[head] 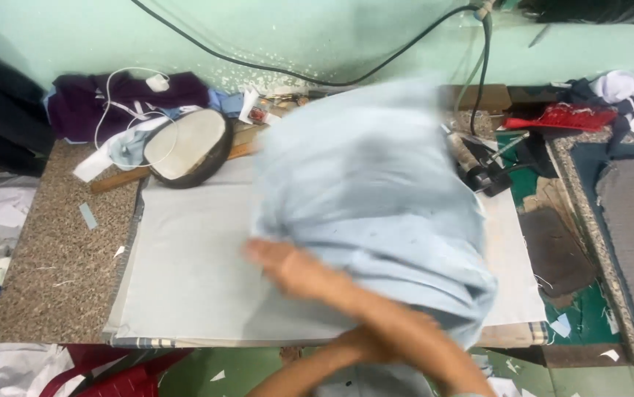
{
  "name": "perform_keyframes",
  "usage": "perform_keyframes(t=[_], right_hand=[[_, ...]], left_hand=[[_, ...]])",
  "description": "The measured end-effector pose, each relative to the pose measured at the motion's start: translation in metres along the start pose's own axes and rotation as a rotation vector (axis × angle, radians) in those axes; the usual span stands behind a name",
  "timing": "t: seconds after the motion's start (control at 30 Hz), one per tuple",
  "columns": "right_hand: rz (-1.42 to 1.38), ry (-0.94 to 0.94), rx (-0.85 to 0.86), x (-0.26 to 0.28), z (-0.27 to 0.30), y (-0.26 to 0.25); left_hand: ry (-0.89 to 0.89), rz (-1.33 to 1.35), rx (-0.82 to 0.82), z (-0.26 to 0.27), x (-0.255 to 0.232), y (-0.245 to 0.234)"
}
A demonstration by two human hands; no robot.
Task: The person irons a light blue fabric piece on a white-covered table using a steam iron and a black pressing block. They repeatedly smooth the fabric, iron different sections, and use scissors to trim the edges. The person also folds the fabric and continues ironing the folded sections.
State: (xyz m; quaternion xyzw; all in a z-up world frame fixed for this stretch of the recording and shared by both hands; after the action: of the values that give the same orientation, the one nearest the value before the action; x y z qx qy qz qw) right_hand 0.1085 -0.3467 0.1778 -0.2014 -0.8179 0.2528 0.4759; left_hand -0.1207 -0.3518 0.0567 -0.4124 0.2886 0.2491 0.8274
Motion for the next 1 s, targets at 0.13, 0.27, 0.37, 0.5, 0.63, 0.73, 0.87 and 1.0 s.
perform_keyframes(t=[0.13,0.27,0.37,0.5,0.63,0.73,0.87,1.0], right_hand=[[0.159,-0.074,-0.088,0.019,0.032,0.047],[0.258,0.333,-0.04,-0.052,0.151,0.035],[0.483,0.398,-0.182,-0.08,0.239,0.014],[0.876,0.443,-0.268,-0.091,0.275,-0.025],[0.886,0.737,-0.043,-0.134,0.29,-0.045],[0.749,0.815,-0.077,-0.133,0.3,-0.057],[0.257,0.662,-0.472,-0.109,0.337,-0.093],[0.183,0.797,-0.189,-0.01,0.262,-0.162]], left_hand=[[-0.168,0.165,-0.392,0.103,0.028,-0.085],[-0.387,0.425,-0.768,0.181,0.175,-0.013],[-0.581,0.416,-0.942,0.221,0.221,0.004],[-0.544,0.217,-1.122,0.216,0.202,-0.055],[-0.364,-0.125,-1.221,0.18,0.18,-0.137],[-0.496,-0.161,-0.974,0.147,0.203,-0.185],[-0.593,-0.189,-0.651,0.097,0.289,-0.17],[-0.384,-0.198,-0.74,0.11,0.299,-0.207]])
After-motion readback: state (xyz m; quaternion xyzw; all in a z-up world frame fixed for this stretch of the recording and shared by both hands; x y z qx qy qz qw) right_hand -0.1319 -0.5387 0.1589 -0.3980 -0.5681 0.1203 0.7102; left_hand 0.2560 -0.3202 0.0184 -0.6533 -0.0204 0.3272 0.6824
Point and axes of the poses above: each hand's wrist, its own z-axis away from the middle knuckle, its own y-axis out of the palm, x = y × z, the point moved 8 cm from there along -z, towards the middle knuckle, and after that the axes turned 14 degrees about -y, right-handed, at the moved point
